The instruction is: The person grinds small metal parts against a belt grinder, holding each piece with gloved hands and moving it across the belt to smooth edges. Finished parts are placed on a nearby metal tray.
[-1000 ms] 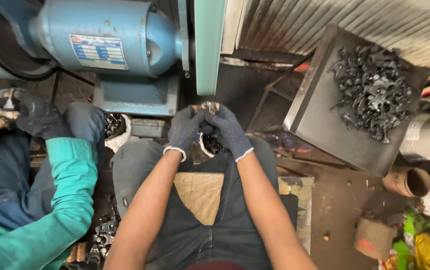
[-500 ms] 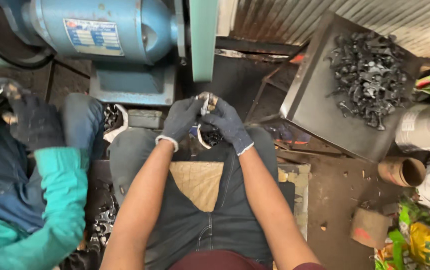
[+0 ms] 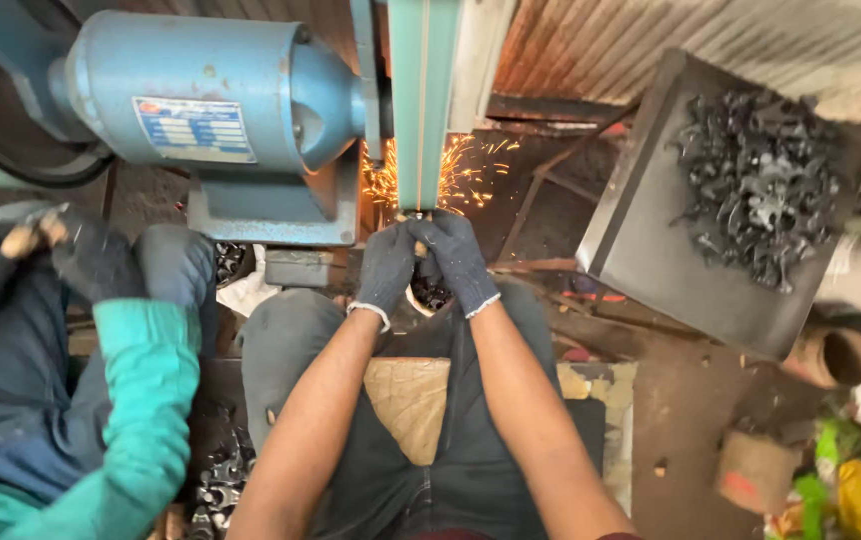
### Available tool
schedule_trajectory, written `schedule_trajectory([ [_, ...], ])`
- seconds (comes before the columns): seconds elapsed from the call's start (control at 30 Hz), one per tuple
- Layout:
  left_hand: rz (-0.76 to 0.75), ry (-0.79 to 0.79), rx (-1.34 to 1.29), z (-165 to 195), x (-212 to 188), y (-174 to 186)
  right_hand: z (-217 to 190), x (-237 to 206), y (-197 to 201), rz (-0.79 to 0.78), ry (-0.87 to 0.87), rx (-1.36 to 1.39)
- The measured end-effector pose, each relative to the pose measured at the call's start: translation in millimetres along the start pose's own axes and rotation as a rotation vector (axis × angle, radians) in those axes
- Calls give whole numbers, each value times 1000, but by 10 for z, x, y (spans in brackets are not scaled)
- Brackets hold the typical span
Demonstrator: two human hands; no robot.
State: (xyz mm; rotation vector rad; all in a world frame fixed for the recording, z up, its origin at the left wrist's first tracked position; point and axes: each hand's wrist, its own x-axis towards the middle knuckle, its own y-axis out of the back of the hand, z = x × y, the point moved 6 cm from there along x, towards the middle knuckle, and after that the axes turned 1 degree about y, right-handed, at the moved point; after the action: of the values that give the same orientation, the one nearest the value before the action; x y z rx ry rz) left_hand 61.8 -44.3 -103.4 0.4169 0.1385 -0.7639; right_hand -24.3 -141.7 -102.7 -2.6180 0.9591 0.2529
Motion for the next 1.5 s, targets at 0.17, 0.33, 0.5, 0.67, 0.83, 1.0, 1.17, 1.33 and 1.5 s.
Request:
schedule_trajectory([
  [0.17,10,78,-13,134,-167,82,-121,-167,-33,-65,20,148],
  [0.33,-97,-59,1,481,-458,212,-202,-501,118,-72,236,-68],
  [0.5,-174,-153,235,731,-593,205,-345,-695,211,238,600,-546],
  [0.67,-52,-118,337,742,-479,145,-124,-365,289,305,187,88],
  [0.83,-100,-11,-129,639,-354,9,-317,0,237,255,340,165],
  [1.0,-104,-380,41,746,-396,20,-483,-99,297,220,448,-74],
  [1.17,-102,-272,393,533,-534,79,-418,-509,840,248,377,-938],
  [1.33,-305,-175,747,585,-643,-58,-924,-494,2124,854,473,-1082],
  [1.5,-529,-183,827,698,-643,-278,-1818,56,2865,997,644,-1683],
])
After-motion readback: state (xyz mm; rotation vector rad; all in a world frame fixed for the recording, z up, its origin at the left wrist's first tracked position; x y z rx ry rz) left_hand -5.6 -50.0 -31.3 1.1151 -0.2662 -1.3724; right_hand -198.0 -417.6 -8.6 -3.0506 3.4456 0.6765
